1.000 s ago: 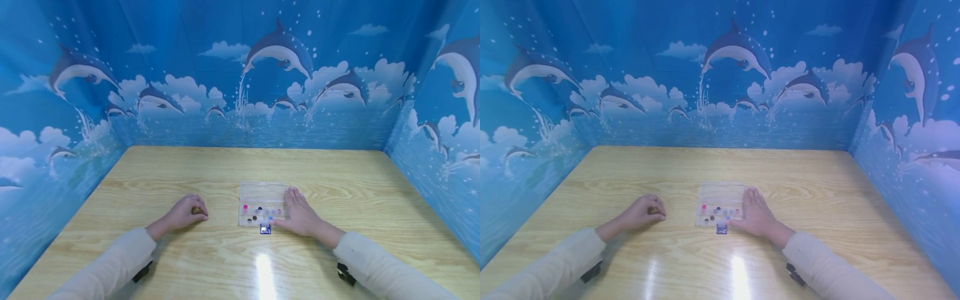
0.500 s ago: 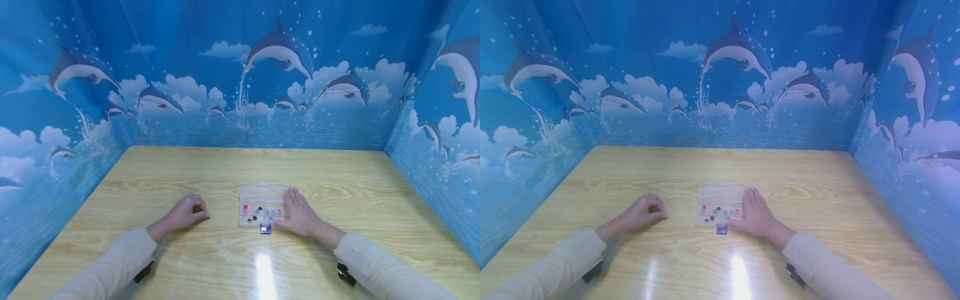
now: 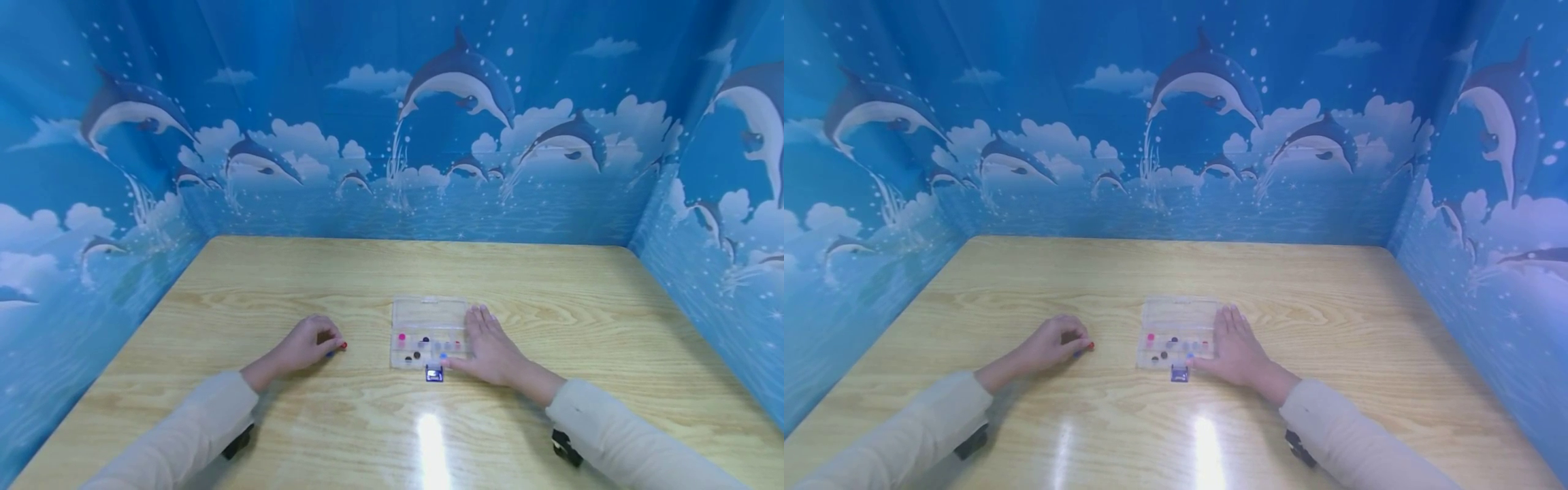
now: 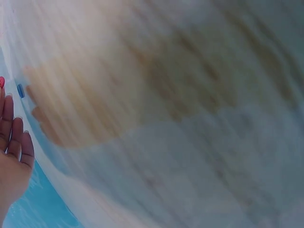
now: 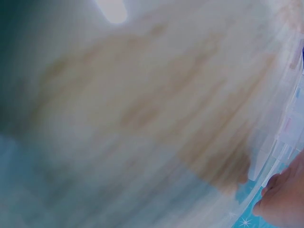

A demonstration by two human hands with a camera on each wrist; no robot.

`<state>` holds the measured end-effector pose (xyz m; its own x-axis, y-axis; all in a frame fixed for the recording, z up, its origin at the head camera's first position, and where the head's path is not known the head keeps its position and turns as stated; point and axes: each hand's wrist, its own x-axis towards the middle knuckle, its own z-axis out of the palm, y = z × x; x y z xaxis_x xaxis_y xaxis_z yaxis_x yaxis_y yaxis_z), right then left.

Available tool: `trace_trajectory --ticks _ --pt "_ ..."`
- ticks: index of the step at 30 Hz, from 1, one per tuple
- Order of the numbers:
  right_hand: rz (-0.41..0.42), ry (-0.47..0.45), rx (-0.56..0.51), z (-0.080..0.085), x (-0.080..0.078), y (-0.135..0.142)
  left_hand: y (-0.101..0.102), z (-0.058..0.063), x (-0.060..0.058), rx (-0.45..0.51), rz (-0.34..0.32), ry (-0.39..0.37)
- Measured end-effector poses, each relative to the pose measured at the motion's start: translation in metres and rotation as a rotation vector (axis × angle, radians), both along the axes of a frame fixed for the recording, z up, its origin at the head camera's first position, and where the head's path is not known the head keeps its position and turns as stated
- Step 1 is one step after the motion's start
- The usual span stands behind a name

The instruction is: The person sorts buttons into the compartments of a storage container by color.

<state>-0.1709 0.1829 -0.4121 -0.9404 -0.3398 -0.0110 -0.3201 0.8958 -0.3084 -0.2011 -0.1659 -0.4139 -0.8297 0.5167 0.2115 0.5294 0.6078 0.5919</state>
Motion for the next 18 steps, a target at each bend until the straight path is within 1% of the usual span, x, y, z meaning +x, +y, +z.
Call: trace_trajectory --ticks 6,13,18 --pt "-0.001 -0.002 -0.005 -0.001 0.000 0.000 0.004 0.001 0.000 0.018 -0.003 0.034" --pt "-0.006 -0.012 -0.006 -0.003 -0.002 0.001 0.011 0.005 0.001 0.042 0.023 -0.008" --pt "-0.006 -0.020 -0.004 -0.003 -0.002 0.001 0.016 0.007 0.001 0.071 0.027 -0.025"
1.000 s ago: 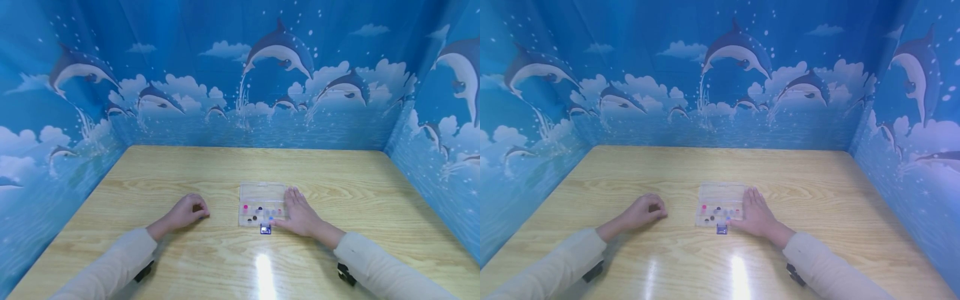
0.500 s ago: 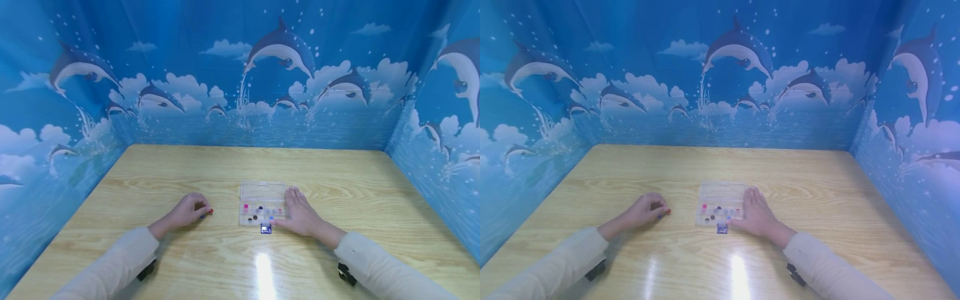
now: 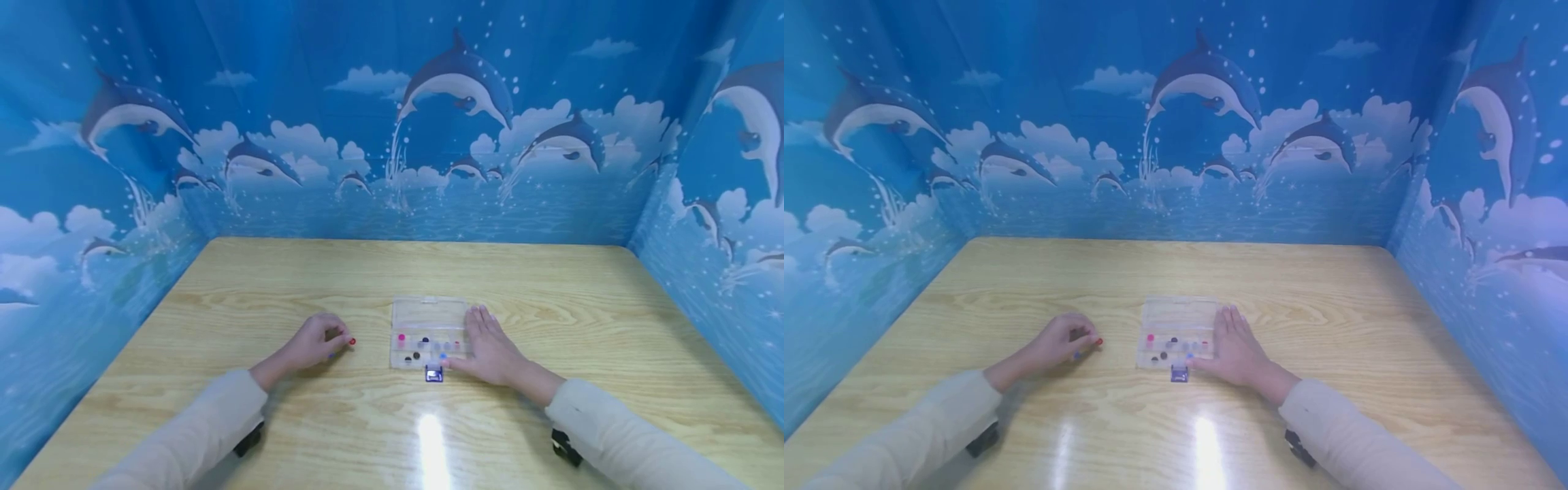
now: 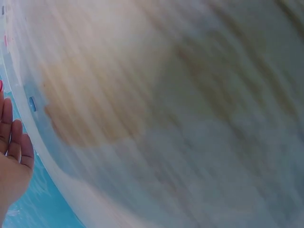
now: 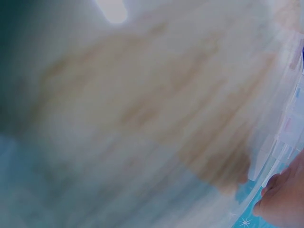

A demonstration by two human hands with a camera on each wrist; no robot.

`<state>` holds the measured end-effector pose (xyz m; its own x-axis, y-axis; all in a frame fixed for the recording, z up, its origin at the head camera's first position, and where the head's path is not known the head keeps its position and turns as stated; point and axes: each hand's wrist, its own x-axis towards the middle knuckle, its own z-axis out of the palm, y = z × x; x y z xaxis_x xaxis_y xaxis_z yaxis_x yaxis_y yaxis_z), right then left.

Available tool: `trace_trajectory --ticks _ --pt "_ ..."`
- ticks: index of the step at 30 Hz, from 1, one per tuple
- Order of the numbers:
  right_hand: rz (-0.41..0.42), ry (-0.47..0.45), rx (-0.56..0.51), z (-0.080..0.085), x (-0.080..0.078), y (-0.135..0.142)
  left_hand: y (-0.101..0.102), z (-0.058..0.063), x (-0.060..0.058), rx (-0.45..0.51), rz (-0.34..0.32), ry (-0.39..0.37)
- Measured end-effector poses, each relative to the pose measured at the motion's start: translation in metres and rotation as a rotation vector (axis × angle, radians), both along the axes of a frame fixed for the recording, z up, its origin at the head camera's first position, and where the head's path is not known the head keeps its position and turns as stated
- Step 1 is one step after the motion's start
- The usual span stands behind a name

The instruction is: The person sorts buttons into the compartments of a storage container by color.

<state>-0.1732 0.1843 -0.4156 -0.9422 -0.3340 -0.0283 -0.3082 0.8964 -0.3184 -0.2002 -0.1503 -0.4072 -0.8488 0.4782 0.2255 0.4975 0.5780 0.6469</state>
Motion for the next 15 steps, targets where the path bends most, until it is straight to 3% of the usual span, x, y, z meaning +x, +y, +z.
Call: trace_trajectory --ticks 4,15 --pt "-0.002 -0.006 -0.003 0.000 0.000 0.000 0.004 0.002 0.000 0.023 0.003 -0.032" --pt "0.000 -0.008 0.008 0.001 0.000 -0.001 0.019 0.004 -0.004 0.027 0.002 -0.014"
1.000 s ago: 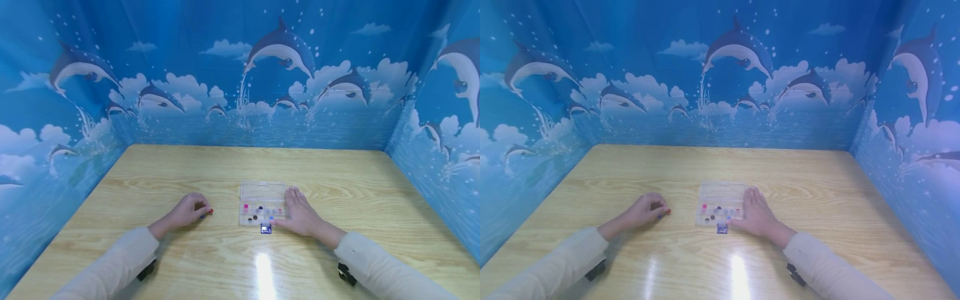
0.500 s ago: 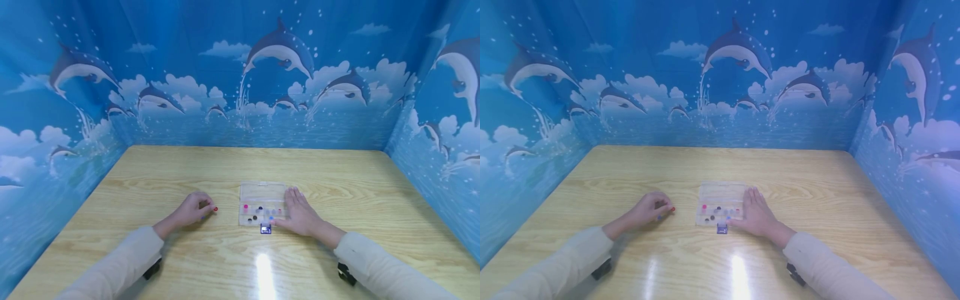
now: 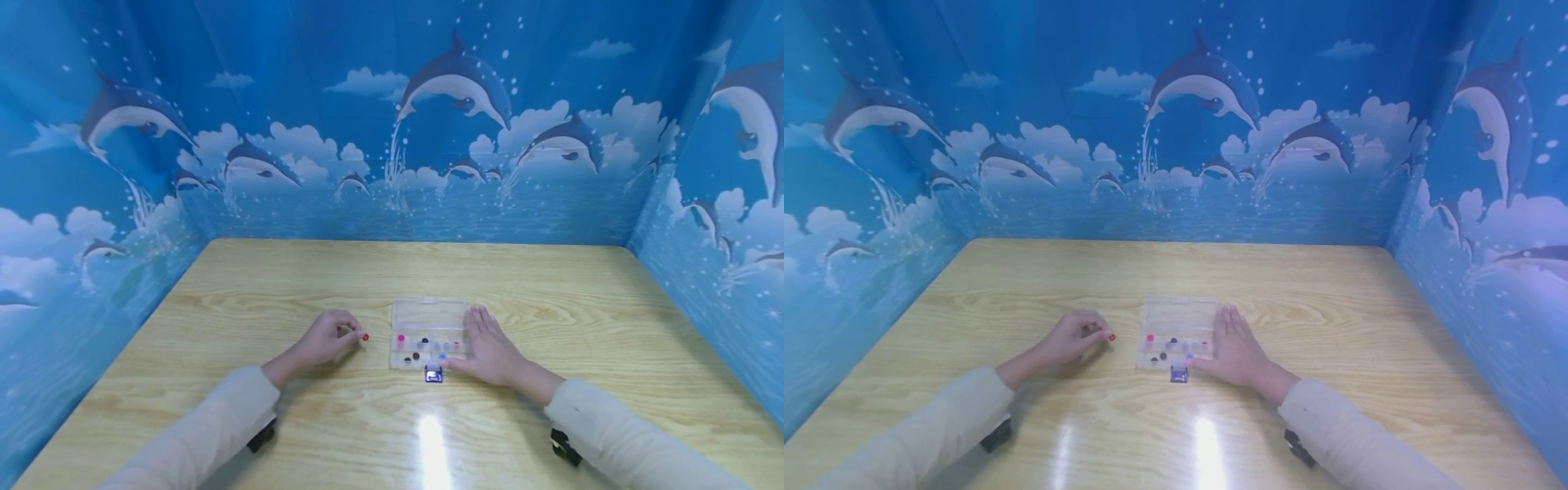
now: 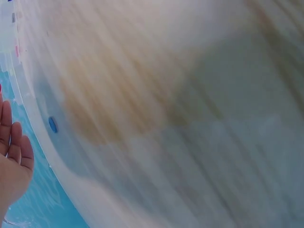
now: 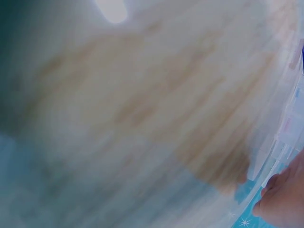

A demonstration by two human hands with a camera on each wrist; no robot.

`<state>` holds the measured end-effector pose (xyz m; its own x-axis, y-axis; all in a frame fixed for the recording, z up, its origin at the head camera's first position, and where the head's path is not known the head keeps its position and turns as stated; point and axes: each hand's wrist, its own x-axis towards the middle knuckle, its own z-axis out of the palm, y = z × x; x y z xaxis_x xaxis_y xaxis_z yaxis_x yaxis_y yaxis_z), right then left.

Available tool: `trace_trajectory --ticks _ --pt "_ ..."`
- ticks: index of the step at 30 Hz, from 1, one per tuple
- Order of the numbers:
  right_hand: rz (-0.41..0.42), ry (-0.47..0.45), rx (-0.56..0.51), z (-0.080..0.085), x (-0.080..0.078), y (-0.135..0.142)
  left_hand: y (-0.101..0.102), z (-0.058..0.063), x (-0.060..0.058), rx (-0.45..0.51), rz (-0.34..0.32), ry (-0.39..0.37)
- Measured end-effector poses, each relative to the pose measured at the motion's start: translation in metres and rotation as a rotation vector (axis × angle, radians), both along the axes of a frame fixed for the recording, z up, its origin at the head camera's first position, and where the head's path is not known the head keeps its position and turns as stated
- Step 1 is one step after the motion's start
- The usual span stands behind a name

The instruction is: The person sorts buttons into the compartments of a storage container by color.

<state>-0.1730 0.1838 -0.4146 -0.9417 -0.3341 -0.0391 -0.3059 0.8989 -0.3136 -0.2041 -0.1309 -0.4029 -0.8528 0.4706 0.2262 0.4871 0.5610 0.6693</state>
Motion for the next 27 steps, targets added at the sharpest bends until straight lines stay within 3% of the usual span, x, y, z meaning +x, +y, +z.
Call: trace_trajectory --ticks 20,27 --pt "0.005 0.020 0.006 0.003 0.003 -0.001 0.025 0.010 -0.003 0.011 -0.028 -0.033" --pt "0.004 0.021 0.004 0.003 0.003 -0.001 0.036 0.012 -0.004 -0.007 0.003 -0.029"
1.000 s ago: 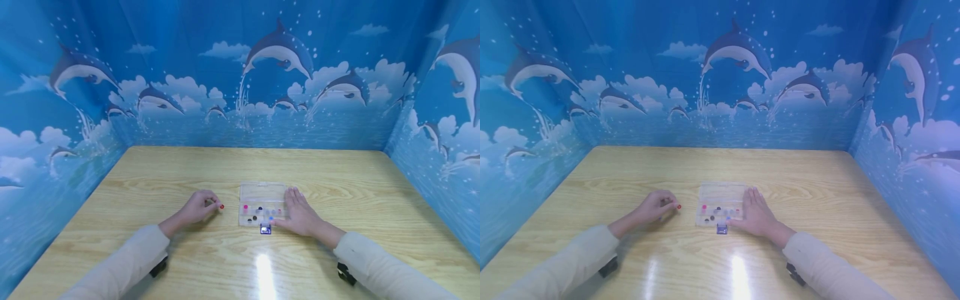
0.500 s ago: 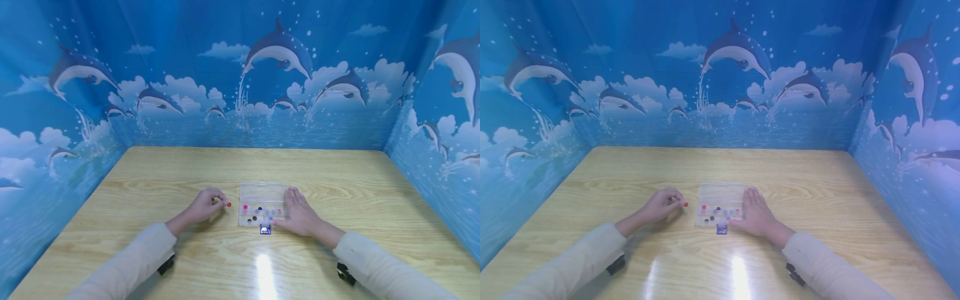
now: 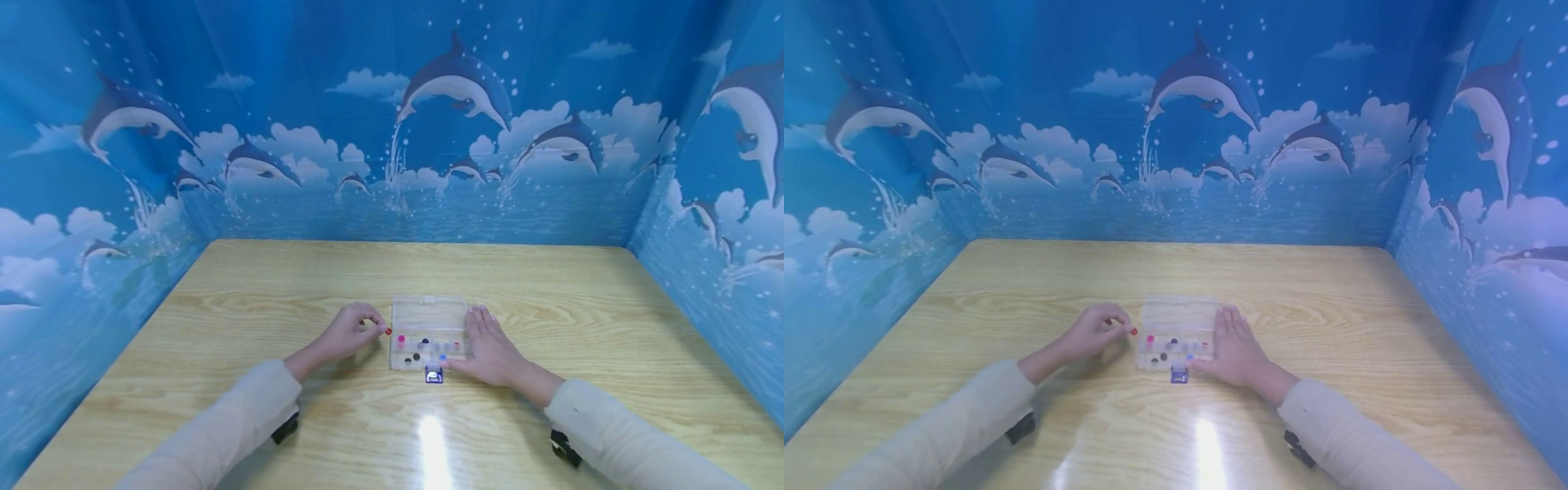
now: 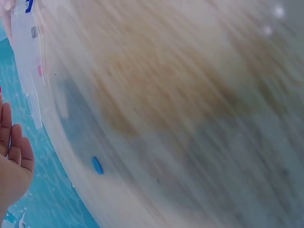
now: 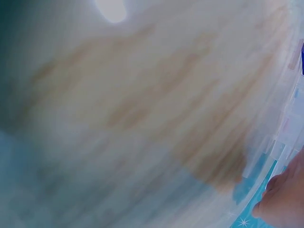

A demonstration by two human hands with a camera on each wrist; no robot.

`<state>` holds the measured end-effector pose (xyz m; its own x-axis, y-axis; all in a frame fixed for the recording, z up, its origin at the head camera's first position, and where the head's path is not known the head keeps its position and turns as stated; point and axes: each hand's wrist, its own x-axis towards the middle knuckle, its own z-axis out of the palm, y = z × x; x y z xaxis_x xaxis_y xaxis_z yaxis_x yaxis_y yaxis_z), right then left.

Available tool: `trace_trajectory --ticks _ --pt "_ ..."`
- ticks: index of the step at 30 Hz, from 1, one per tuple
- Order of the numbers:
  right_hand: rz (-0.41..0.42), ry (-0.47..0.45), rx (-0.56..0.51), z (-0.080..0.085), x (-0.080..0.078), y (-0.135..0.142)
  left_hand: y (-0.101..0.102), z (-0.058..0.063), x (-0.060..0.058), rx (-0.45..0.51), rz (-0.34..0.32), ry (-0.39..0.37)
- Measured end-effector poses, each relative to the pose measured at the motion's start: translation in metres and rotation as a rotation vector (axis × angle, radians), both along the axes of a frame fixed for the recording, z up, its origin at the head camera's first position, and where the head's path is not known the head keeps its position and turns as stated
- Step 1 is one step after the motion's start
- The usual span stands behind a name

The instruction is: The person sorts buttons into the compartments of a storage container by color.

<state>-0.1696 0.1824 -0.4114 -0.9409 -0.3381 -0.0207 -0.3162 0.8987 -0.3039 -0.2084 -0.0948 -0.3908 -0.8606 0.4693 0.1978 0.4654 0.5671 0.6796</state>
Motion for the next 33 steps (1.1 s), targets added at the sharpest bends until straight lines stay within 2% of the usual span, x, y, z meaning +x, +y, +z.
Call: trace_trajectory --ticks 8,28,33 --pt "0.005 -0.003 -0.005 0.001 0.001 0.000 0.009 0.002 -0.001 -0.002 0.011 -0.013" --pt "-0.001 -0.007 -0.011 0.001 0.001 0.000 0.033 0.004 -0.001 0.028 -0.042 -0.024" --pt "-0.003 -0.016 -0.017 0.001 0.001 -0.001 0.038 0.003 -0.002 0.039 -0.052 -0.005"
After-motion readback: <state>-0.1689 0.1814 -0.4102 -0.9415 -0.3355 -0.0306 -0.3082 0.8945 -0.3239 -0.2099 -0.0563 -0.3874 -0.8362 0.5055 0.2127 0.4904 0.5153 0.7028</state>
